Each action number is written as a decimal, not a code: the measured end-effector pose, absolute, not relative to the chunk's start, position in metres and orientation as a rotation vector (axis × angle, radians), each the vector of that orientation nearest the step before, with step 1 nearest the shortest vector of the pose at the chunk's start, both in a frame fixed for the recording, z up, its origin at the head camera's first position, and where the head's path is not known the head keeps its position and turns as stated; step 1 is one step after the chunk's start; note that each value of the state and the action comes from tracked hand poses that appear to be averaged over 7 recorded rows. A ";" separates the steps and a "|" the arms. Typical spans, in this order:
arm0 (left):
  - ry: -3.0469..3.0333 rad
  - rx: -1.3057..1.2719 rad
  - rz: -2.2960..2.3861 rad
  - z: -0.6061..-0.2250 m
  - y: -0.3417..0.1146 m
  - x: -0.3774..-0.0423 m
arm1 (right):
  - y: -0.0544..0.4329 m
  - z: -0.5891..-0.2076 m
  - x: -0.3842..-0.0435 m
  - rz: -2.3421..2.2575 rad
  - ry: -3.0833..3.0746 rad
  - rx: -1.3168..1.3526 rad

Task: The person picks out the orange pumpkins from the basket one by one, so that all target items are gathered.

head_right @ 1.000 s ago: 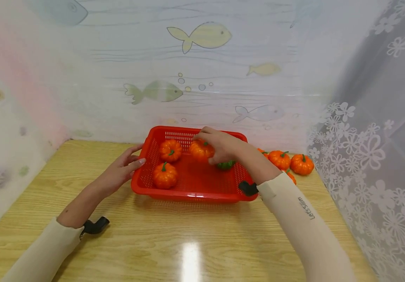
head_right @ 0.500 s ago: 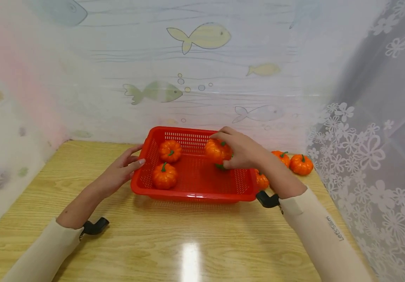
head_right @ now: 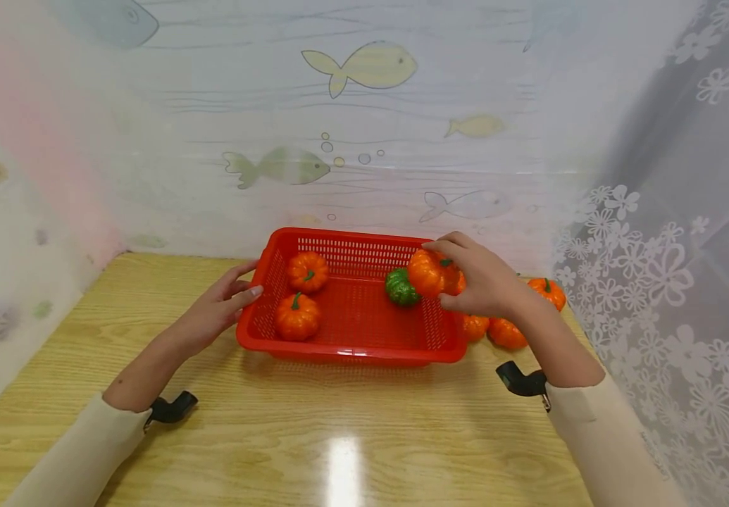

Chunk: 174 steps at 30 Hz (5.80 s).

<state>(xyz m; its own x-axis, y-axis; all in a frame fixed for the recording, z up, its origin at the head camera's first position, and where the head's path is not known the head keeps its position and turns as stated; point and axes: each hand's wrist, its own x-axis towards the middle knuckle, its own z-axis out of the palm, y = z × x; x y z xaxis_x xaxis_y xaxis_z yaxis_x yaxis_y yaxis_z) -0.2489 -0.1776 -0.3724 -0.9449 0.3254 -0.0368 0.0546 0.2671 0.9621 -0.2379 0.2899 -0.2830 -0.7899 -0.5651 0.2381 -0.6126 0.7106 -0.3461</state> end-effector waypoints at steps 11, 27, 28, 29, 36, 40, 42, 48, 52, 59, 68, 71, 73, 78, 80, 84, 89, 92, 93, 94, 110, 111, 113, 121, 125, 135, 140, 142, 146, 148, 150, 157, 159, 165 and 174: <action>2.323 0.352 1.731 -0.373 -0.177 -0.249 | 0.337 -0.297 -0.222 0.683 -2.685 0.827; 2.318 0.342 1.744 -0.373 -0.177 -0.247 | 0.402 -0.325 -0.205 0.610 -2.798 0.556; 2.317 0.341 1.745 -0.373 -0.176 -0.247 | 0.406 -0.328 -0.205 0.605 -2.802 0.548; 2.318 0.339 1.743 -0.373 -0.176 -0.247 | 0.410 -0.330 -0.205 0.601 -2.808 0.540; 2.319 0.340 1.741 -0.372 -0.176 -0.246 | 0.434 -0.348 -0.204 0.541 -2.842 0.447; 2.302 0.348 1.761 -0.372 -0.176 -0.245 | 0.445 -0.356 -0.205 0.527 -2.880 0.382; 2.294 0.352 1.769 -0.372 -0.176 -0.245 | 0.449 -0.359 -0.206 0.512 -2.908 0.353; 2.294 0.350 1.772 -0.372 -0.175 -0.245 | 0.461 -0.370 -0.208 0.455 -2.979 0.308; 2.299 0.344 1.762 -0.372 -0.176 -0.245 | 0.465 -0.376 -0.211 0.452 -3.009 0.288; 2.309 0.338 1.754 -0.373 -0.176 -0.245 | 0.473 -0.389 -0.216 0.464 -3.066 0.289; 2.308 0.344 1.756 -0.373 -0.177 -0.246 | 0.478 -0.400 -0.218 0.458 -3.080 0.315; 2.305 0.343 1.759 -0.373 -0.178 -0.246 | 0.478 -0.401 -0.219 0.452 -3.093 0.318; 2.303 0.335 1.758 -0.374 -0.178 -0.246 | 0.478 -0.401 -0.220 0.450 -3.096 0.326; 2.300 0.330 1.763 -0.373 -0.177 -0.246 | 0.478 -0.400 -0.224 0.453 -3.080 0.352; 2.300 0.339 1.764 -0.372 -0.177 -0.246 | 0.477 -0.399 -0.225 0.458 -3.085 0.345; 2.294 0.346 1.766 -0.373 -0.177 -0.247 | 0.477 -0.399 -0.225 0.474 -3.097 0.330; 2.290 0.337 1.765 -0.373 -0.176 -0.247 | 0.476 -0.392 -0.223 0.497 -3.139 0.307; 2.288 0.340 1.763 -0.372 -0.176 -0.248 | 0.471 -0.383 -0.223 0.509 -3.151 0.305; 2.290 0.341 1.761 -0.372 -0.176 -0.248 | 0.469 -0.379 -0.223 0.497 -3.149 0.310; 2.293 0.339 1.758 -0.371 -0.177 -0.248 | 0.466 -0.375 -0.223 0.486 -3.142 0.321; 2.295 0.342 1.758 -0.372 -0.177 -0.247 | 0.384 -0.316 -0.226 0.389 -2.951 0.501; 2.296 0.340 1.758 -0.372 -0.177 -0.246 | 0.379 -0.313 -0.227 0.387 -2.947 0.512; 2.297 0.337 1.755 -0.372 -0.178 -0.246 | 0.369 -0.307 -0.230 0.393 -2.943 0.526; 2.285 0.337 1.769 -0.374 -0.177 -0.247 | 0.334 -0.295 -0.245 0.433 -2.890 0.589; 2.296 0.344 1.760 -0.374 -0.177 -0.247 | 0.319 -0.295 -0.254 0.453 -2.865 0.641; 2.310 0.355 1.740 -0.373 -0.178 -0.248 | 0.283 -0.295 -0.271 0.452 -2.839 0.736; 2.302 0.355 1.747 -0.373 -0.178 -0.249 | 0.267 -0.294 -0.279 0.429 -2.843 0.778; 2.298 0.356 1.751 -0.373 -0.178 -0.249 | 0.261 -0.293 -0.283 0.431 -2.843 0.795; 2.289 0.355 1.761 -0.373 -0.178 -0.248 | 0.248 -0.292 -0.290 0.427 -2.826 0.859; 2.288 0.355 1.762 -0.372 -0.178 -0.248 | 0.243 -0.293 -0.295 0.426 -2.822 0.891; 2.288 0.352 1.761 -0.372 -0.178 -0.248 | 0.238 -0.294 -0.299 0.433 -2.811 0.931; 2.298 0.340 1.759 -0.373 -0.178 -0.246 | 0.214 -0.300 -0.310 0.458 -2.793 1.062; 2.300 0.338 1.754 -0.373 -0.179 -0.245 | 0.205 -0.303 -0.312 0.456 -2.790 1.095; 2.301 0.329 1.757 -0.374 -0.181 -0.242 | 0.181 -0.308 -0.316 0.451 -2.820 1.131; 2.322 0.338 1.742 -0.374 -0.182 -0.245 | 0.150 -0.310 -0.326 0.411 -2.863 1.161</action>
